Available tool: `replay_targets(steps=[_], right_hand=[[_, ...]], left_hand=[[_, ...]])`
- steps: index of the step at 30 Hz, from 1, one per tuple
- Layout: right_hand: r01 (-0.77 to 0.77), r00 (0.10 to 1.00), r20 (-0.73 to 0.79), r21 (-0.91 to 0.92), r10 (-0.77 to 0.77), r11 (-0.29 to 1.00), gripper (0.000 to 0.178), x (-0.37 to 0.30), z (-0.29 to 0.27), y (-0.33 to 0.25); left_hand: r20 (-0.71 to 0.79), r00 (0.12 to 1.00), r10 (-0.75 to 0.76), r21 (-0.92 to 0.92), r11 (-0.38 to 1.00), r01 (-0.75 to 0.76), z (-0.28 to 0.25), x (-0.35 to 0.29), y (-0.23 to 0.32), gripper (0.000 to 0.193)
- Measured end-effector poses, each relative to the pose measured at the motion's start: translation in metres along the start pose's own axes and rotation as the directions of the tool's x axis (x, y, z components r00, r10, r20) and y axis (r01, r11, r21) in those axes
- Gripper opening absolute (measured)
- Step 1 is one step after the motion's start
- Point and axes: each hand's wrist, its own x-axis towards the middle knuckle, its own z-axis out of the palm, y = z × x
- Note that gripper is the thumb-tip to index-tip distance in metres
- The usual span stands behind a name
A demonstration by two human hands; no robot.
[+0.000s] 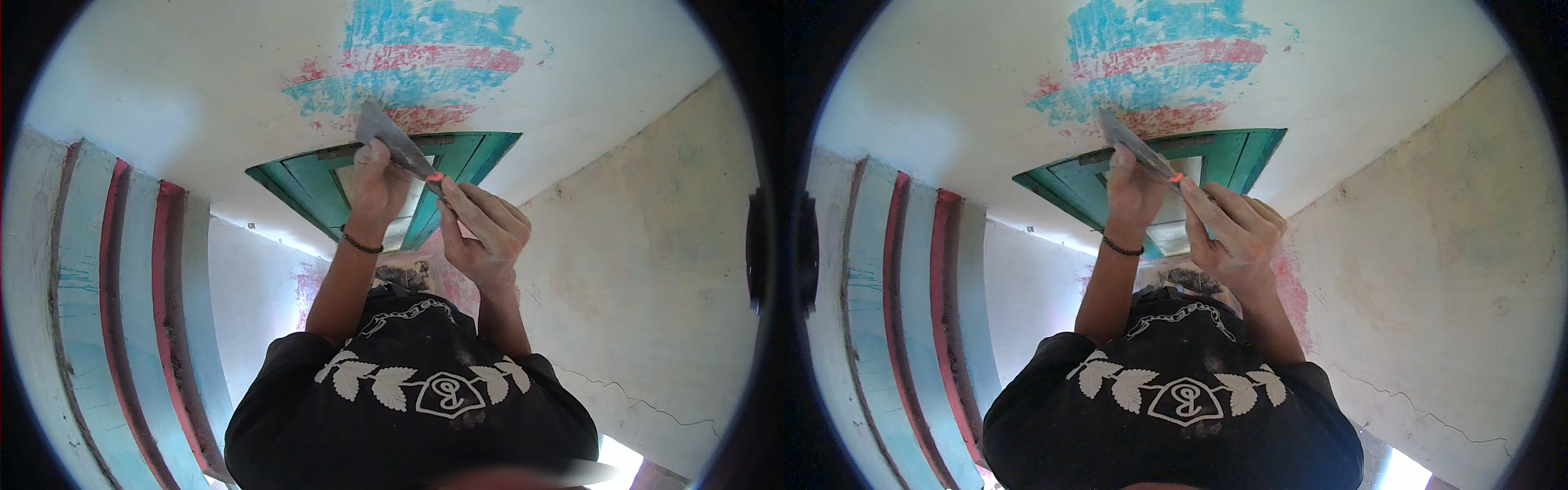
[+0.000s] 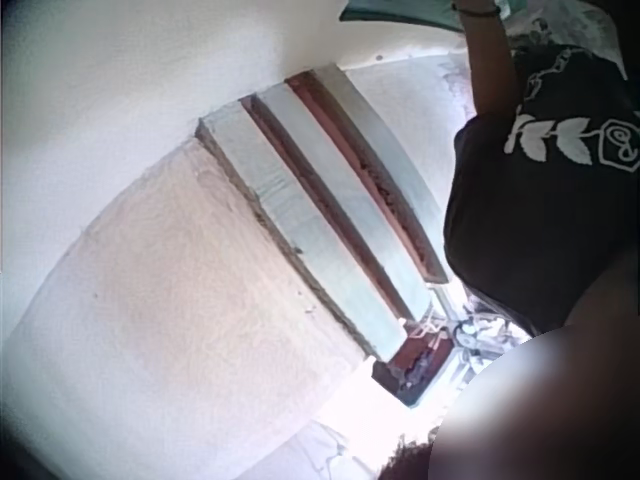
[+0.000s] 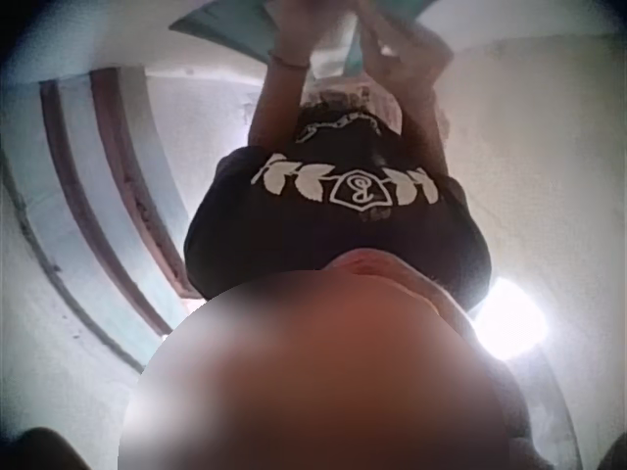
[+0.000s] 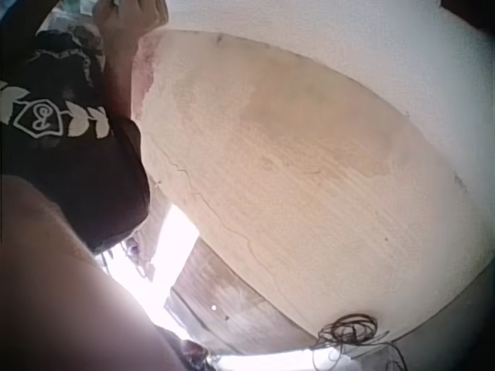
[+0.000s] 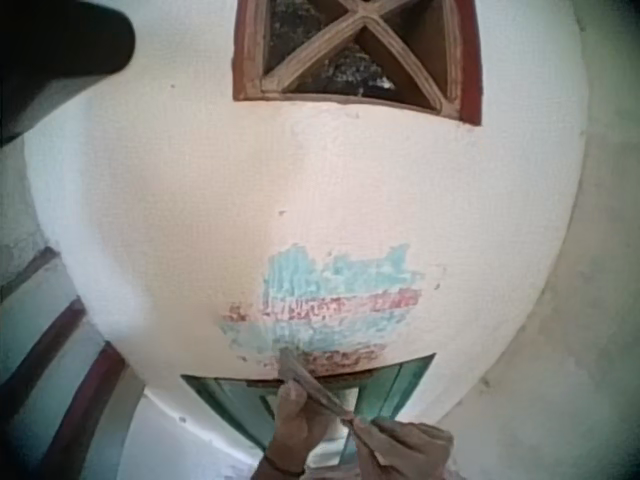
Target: The person scrapes old paint off a ceiling and wall surface using a putty knife.
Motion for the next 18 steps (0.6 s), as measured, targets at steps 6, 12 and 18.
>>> replay_targets(steps=[6,12,18], right_hand=[[-0.046,0.999,-0.014,-0.027,0.046,0.999,0.037,-0.001,-0.008,0.005],[-0.023,0.999,0.022,-0.033,0.024,0.999,0.041,0.001,-0.015,0.003],[-0.028,0.994,0.101,0.007,0.027,1.000,0.041,0.002,0.001,-0.001]], left_hand=[[-0.030,0.999,-0.022,0.051,0.998,0.023,-0.011,0.001,-0.014,0.024],[-0.076,0.997,-0.024,0.024,0.999,0.026,-0.003,-0.007,-0.018,0.025],[-0.046,0.999,-0.020,0.063,0.998,0.023,-0.012,-0.008,0.006,0.026]])
